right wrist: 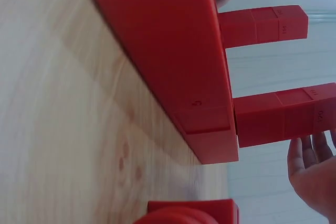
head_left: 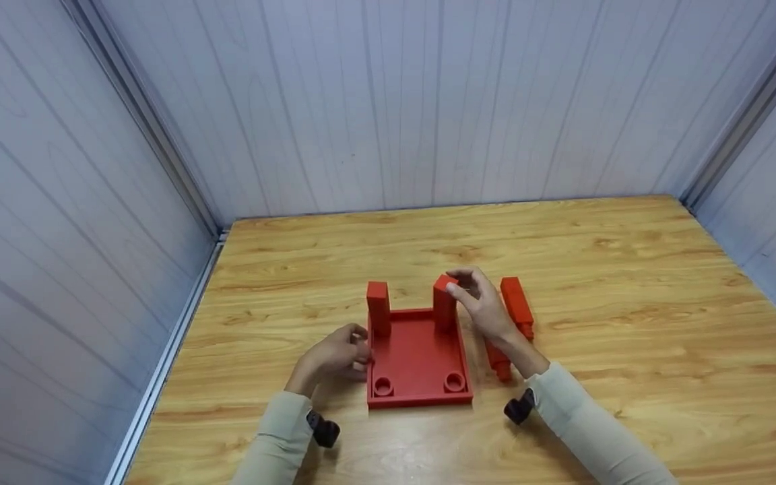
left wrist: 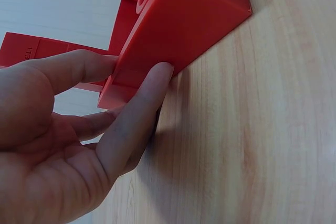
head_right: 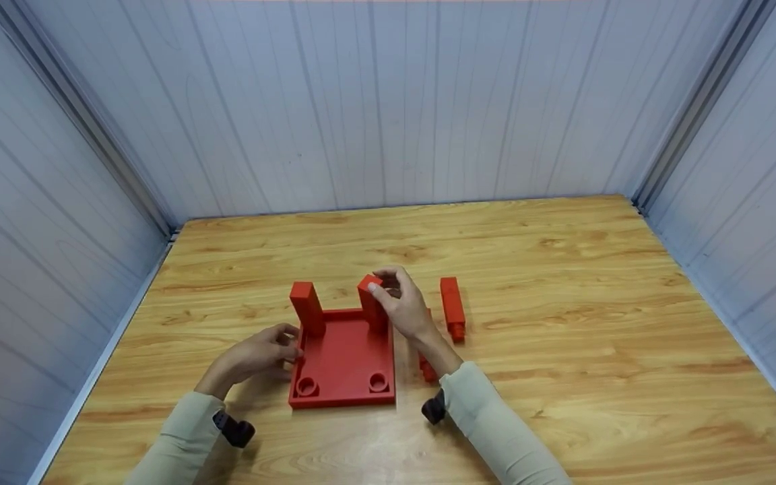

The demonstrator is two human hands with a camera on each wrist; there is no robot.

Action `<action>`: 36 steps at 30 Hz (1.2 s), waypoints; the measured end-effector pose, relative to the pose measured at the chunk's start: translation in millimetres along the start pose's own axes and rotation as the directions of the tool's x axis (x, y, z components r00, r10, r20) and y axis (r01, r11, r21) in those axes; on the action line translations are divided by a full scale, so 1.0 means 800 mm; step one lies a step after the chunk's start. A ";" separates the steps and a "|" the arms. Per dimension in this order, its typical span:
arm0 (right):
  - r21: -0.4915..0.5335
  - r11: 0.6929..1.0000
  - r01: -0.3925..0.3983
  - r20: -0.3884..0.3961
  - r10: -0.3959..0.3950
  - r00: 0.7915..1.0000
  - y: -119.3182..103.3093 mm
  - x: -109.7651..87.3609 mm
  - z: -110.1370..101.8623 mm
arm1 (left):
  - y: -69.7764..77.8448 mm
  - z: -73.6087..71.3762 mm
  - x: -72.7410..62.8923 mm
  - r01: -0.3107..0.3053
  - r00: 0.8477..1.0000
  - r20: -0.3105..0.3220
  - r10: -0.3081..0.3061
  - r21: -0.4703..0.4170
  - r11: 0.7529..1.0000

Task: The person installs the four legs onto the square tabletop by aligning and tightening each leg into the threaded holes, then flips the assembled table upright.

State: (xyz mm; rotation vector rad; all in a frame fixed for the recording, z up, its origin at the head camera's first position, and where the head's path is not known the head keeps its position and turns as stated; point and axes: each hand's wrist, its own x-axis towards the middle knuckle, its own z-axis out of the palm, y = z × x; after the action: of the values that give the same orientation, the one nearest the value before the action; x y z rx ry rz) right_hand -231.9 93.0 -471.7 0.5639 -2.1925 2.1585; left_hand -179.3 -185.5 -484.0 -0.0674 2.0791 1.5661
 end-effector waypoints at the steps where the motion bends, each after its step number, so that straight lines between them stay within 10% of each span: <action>1: 0.026 1.000 -0.003 0.005 0.003 1.000 0.000 0.001 0.000 | 0.000 0.000 0.000 -0.002 1.000 0.001 0.002 0.004 1.000; 16: 0.190 0.982 -0.019 0.172 -0.014 0.985 0.001 0.010 -0.005 | -0.001 -0.001 0.002 0.001 1.000 0.003 -0.001 0.021 1.000; 36: 0.128 0.991 -0.046 0.082 0.036 0.996 0.001 0.003 -0.006 | -0.002 0.001 0.001 -0.010 1.000 -0.005 0.010 0.001 1.000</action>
State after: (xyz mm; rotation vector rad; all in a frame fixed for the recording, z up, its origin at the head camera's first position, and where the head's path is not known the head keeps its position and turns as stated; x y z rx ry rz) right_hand -235.2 97.3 -471.5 0.6254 -2.1311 2.3526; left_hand -179.1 -185.1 -485.8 -0.0603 2.0869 1.5718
